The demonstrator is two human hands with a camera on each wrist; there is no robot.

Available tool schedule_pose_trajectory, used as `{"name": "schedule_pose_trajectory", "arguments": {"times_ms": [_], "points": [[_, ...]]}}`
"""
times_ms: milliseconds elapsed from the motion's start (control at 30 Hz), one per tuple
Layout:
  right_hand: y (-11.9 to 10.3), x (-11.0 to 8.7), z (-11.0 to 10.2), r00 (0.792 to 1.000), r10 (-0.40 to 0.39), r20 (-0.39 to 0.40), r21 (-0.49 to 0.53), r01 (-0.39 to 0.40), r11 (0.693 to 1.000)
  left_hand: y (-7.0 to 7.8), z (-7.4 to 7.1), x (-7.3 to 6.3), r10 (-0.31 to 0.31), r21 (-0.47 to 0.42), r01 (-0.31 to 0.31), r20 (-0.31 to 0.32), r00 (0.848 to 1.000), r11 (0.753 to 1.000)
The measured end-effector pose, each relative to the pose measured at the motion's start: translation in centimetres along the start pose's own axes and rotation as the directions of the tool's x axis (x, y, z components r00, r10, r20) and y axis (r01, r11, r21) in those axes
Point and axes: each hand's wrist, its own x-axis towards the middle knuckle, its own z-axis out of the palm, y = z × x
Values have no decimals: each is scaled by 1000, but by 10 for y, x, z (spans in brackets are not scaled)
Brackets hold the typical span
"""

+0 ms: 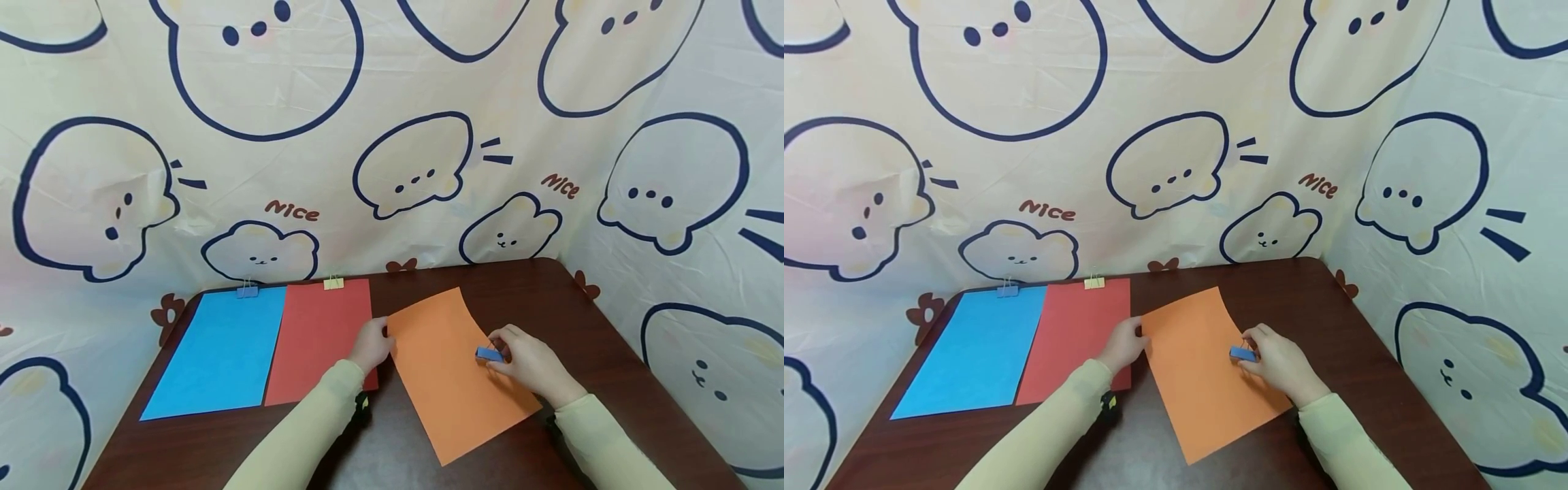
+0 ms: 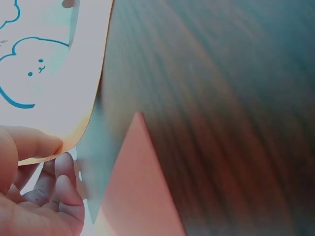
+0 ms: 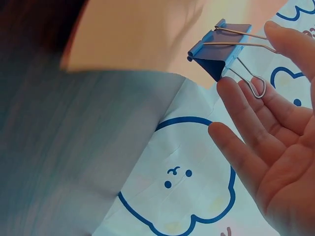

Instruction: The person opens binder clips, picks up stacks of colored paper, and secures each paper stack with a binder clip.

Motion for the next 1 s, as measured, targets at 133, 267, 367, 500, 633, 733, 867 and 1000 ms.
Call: {"name": "schedule_pose_trajectory", "arguments": {"times_ms": [133, 267, 367, 500, 633, 733, 867, 1000], "points": [[-1, 0, 0, 1000, 3, -1, 9, -3, 1000, -2, -4, -1, 7, -33, -7, 1, 1000, 999], [-3, 0, 0, 999, -31, -23, -1, 31, 1000, -6, -9, -2, -11, -42, 11, 3, 1000, 999], [-4, 1, 1, 998, -51, -37, -5, 51, 999, -9, -13, -3, -14, -38, 14, 6, 1000, 999], [-7, 3, 1, 999, -35, -30, 8, 35, 999, -11, -16, -4, 12, -33, -12, 0, 1000, 999], [-11, 7, 2, 999, -27, -19, 22, 27, 999, -11, -19, -5, 21, -29, -22, -7, 1000, 999], [-13, 10, 4, 999, -45, -27, 19, 46, 999, -10, -21, -6, 14, -23, -14, -6, 1000, 1000], [-16, 15, 6, 995, -82, -51, 12, 82, 997, -10, -24, -8, -3, -7, 3, 0, 1000, 1000], [-21, 22, 8, 990, -118, -74, 21, 120, 993, -11, -25, -10, -12, 11, 12, 5, 1000, 1000]]}}
